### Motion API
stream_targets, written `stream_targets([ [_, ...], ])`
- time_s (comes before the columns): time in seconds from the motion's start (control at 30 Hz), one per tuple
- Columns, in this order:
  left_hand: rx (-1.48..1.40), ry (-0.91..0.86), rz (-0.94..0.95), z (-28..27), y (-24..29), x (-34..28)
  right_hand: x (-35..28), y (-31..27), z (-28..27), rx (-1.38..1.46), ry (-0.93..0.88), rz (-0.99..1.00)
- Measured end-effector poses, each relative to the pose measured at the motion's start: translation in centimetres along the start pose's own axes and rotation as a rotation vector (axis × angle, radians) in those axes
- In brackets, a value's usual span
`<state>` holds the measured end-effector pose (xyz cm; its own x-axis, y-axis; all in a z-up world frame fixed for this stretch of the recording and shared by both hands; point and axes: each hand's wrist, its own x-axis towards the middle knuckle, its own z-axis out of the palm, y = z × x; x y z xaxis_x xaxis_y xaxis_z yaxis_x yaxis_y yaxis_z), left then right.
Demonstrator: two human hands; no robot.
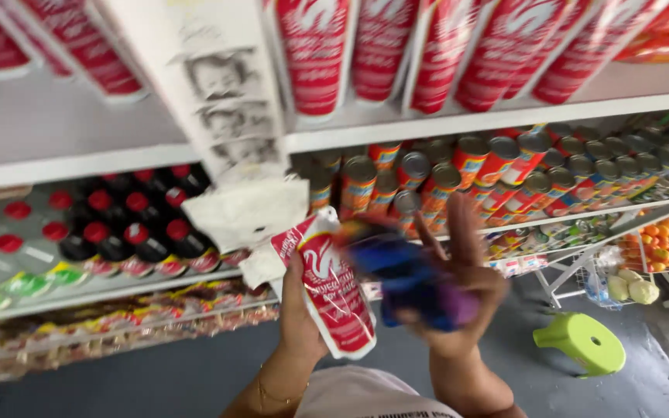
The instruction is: Wiping down sauce packets on a grocery store shelf using a cloth.
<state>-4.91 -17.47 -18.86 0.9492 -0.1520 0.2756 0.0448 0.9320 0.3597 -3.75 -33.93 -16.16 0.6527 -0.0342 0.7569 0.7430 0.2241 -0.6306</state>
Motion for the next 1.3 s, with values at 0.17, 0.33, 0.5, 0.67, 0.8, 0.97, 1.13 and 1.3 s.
stream_targets([
  [0.17, 0.083, 0.348, 0.194, -4.7, 3.2, -4.2, -2.3, -0.7, 7.6, -0.169, -0.685, 0.131],
  [0.33, 0.169, 0.209, 0.084, -8.7, 4.2, -9.3, -4.8, 0.4, 13.0, -0.411, -0.438, -0.075],
  [0.5, 0.196, 0.155, 0.006, -8.6, 7.6, -12.3, -3.3, -1.3, 18.8, -0.325, -0.408, -0.006],
  [0.67, 0.09, 0.231, 0.065, -7.7, 12.5, -14.8, -6.6, -2.0, 22.4, -0.259, -0.424, 0.017],
  [0.8, 0.153, 0.205, 0.194, -4.5, 18.0, -16.1, -10.5, -3.5, 24.6, -0.399, -0.502, -0.001],
  [0.97, 0.225, 0.14, 0.161, -7.8, 18.9, -19.0, -12.8, -2.9, 27.4, -0.481, -0.411, -0.112],
  [1.13, 0.292, 0.441, -0.123, -4.4, 17.8, -19.7, -9.3, -1.6, 29.0, -0.155, -0.177, -0.117],
  [1.3, 0.168, 0.479, -0.074, -5.9, 20.7, -18.3, -13.0, -2.6, 30.0, -0.244, -0.23, -0.176],
])
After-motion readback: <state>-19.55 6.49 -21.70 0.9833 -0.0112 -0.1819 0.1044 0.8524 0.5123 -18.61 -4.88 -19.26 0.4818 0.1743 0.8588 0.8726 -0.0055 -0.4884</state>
